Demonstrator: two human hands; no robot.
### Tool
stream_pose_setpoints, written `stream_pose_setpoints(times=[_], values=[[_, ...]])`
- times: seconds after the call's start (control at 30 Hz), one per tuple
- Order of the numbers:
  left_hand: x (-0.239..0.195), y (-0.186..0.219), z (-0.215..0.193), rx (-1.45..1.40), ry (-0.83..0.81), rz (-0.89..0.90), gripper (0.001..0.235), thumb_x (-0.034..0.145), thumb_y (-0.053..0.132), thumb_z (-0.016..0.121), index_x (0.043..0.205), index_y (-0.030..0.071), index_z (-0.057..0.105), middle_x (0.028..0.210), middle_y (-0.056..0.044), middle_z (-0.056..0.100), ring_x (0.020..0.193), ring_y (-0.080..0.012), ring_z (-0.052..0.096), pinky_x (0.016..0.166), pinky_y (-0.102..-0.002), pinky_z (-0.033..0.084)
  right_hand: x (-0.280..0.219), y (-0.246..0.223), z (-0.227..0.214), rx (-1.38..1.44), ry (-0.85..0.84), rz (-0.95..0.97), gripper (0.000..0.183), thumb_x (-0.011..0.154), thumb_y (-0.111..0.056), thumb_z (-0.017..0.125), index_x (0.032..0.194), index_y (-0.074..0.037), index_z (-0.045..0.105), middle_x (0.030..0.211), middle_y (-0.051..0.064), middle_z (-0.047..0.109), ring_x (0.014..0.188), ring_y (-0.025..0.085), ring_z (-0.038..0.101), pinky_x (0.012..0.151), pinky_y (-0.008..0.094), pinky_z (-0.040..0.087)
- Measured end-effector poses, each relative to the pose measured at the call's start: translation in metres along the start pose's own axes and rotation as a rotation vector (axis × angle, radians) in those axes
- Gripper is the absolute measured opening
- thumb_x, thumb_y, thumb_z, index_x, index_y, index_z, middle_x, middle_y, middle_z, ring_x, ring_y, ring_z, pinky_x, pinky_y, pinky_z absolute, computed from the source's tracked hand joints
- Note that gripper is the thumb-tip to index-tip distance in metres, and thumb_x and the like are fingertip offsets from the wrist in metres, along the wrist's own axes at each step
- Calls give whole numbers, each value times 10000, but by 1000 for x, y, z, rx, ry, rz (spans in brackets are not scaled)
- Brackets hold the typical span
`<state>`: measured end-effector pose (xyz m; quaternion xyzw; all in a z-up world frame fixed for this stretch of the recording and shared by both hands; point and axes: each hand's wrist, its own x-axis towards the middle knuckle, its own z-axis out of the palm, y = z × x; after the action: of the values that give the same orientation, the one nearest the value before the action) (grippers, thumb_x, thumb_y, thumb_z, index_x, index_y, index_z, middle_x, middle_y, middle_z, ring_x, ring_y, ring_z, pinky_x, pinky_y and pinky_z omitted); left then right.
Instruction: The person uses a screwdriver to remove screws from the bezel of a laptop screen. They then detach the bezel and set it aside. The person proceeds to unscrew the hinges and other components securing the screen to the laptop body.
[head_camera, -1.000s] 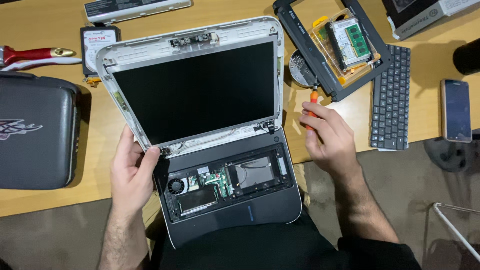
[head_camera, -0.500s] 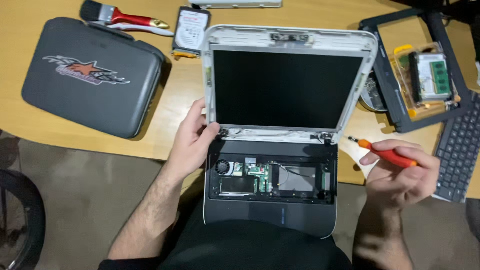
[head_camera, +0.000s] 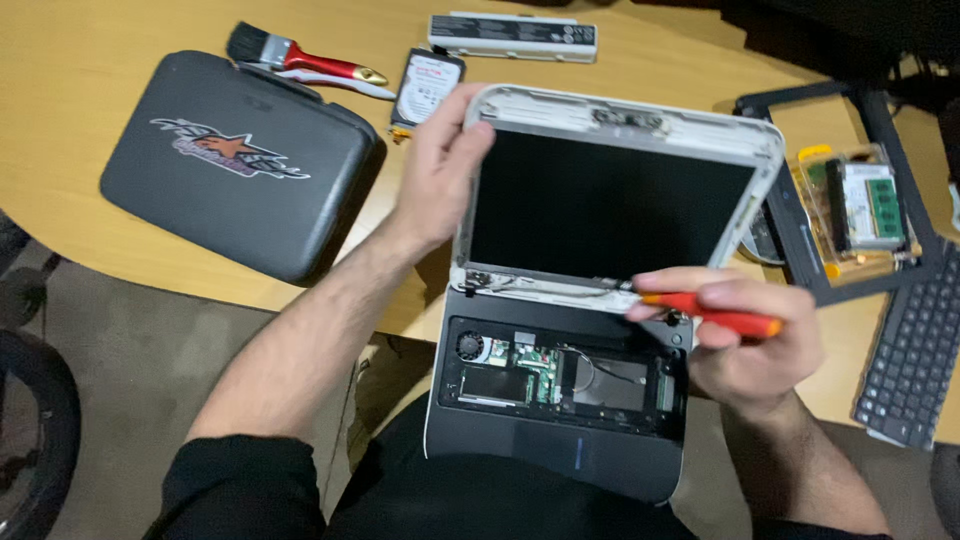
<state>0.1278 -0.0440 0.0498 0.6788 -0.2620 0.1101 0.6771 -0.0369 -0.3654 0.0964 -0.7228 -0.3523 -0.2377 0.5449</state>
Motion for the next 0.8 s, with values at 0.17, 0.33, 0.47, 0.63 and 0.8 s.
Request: stream_pose_setpoints(times=[0.17, 0.33, 0.47, 0.63, 0.8], values=[[-14, -19, 13, -135, -22, 2, 585, 1208, 174, 513, 1767, 1, 517, 1699, -200, 685, 1594, -315, 653, 1426, -498, 541, 53, 10, 37, 164, -193, 16, 357, 1287, -336, 612, 1508, -63, 551, 1436, 355, 788, 1319, 454, 913, 1043, 438, 900], [-26, -15, 13, -173, -91, 71, 691, 1335, 427, 470, 1861, -14, 395, 1853, -211, 581, 1749, -323, 576, 1544, -495, 461, 101, 6, 73, -90, -214, -73, 282, 1276, -217, 595, 1406, 20, 516, 1405, 398, 805, 1071, 392, 952, 956, 402, 802], [-25, -2, 10, -174, -83, 36, 613, 1348, 347, 487, 1843, -10, 428, 1804, -177, 621, 1710, -290, 604, 1517, -445, 459, 122, 19, 85, -122, -182, -164, 234, 1265, -104, 612, 1371, 75, 505, 1350, 471, 786, 1066, 472, 921, 936, 464, 815], [-21, 5, 11, -164, -66, 9, 571, 1329, 292, 491, 1816, -5, 471, 1739, -169, 687, 1643, -292, 671, 1458, -432, 509, 130, 29, 92, -184, -116, -265, 251, 1264, -106, 633, 1359, 97, 519, 1278, 455, 790, 1199, 533, 896, 954, 521, 850], [-18, -9, 12, -234, -42, 33, 579, 1300, 197, 538, 1853, 29, 510, 1649, -238, 764, 1552, -262, 698, 1374, -608, 538, 126, 35, 99, -268, -62, -238, 287, 1186, -119, 811, 1278, 49, 598, 1251, 283, 918, 1039, 485, 924, 882, 503, 714]])
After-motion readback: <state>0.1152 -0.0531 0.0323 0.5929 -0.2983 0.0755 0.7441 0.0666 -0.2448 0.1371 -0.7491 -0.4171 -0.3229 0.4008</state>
